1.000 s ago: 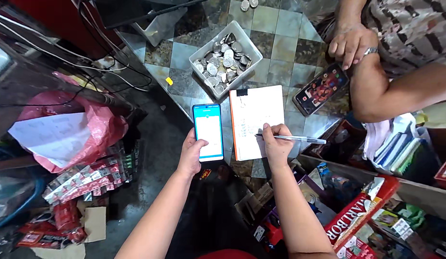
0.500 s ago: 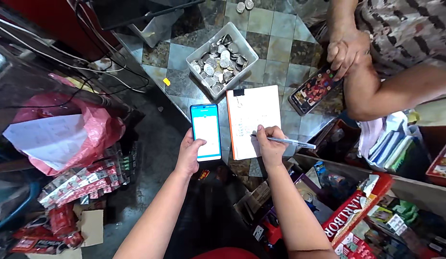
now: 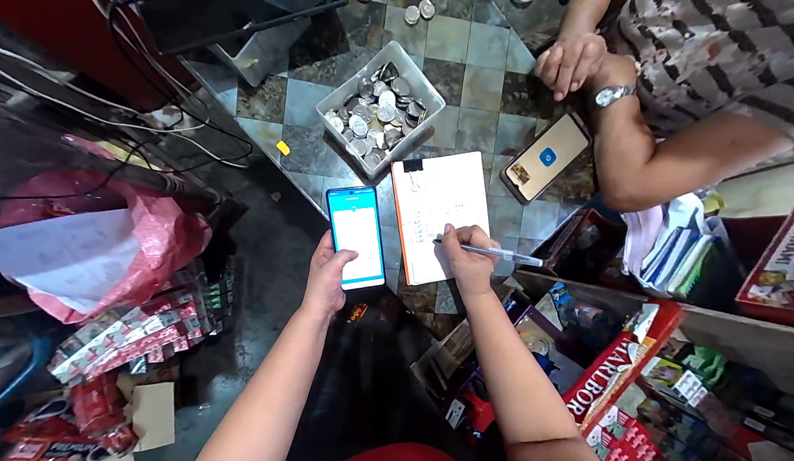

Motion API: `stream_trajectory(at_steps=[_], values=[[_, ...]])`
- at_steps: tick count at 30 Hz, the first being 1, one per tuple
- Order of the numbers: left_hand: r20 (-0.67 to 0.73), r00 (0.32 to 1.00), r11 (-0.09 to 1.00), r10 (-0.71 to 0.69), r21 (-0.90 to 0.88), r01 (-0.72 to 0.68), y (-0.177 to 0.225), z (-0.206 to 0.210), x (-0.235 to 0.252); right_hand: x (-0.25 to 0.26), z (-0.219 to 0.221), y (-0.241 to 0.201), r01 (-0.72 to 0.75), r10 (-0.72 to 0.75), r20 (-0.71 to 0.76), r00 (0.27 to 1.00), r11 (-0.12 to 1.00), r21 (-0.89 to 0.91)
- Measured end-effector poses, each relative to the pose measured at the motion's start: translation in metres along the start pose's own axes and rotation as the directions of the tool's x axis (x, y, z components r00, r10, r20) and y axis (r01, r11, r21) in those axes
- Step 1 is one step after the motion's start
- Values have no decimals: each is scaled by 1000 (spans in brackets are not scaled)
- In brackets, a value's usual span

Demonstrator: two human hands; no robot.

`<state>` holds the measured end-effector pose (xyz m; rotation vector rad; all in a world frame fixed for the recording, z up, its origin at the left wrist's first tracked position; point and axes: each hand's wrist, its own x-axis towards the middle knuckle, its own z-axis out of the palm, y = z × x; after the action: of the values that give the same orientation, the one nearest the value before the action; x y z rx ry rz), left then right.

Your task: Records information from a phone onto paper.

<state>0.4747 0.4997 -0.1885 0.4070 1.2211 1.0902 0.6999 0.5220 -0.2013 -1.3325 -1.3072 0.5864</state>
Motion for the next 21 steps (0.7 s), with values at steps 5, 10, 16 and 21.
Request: stream_trajectory(at_steps=[5, 10, 16, 21], values=[[-1, 1000, 1000, 3, -6, -3, 0, 0, 0, 0, 0, 3, 20, -19, 43, 999, 1000, -10], [5, 1000, 1000, 2, -6, -2, 0, 0, 0, 2, 0, 3, 22, -15, 79, 997, 996, -83], [4, 1000, 1000, 5, -8, -5, -1, 0, 0, 2, 1, 3, 29, -22, 79, 997, 996, -82], [6, 1000, 1000, -3, -20, 3, -1, 0, 0, 3, 1, 3, 29, -24, 80, 997, 997, -66]])
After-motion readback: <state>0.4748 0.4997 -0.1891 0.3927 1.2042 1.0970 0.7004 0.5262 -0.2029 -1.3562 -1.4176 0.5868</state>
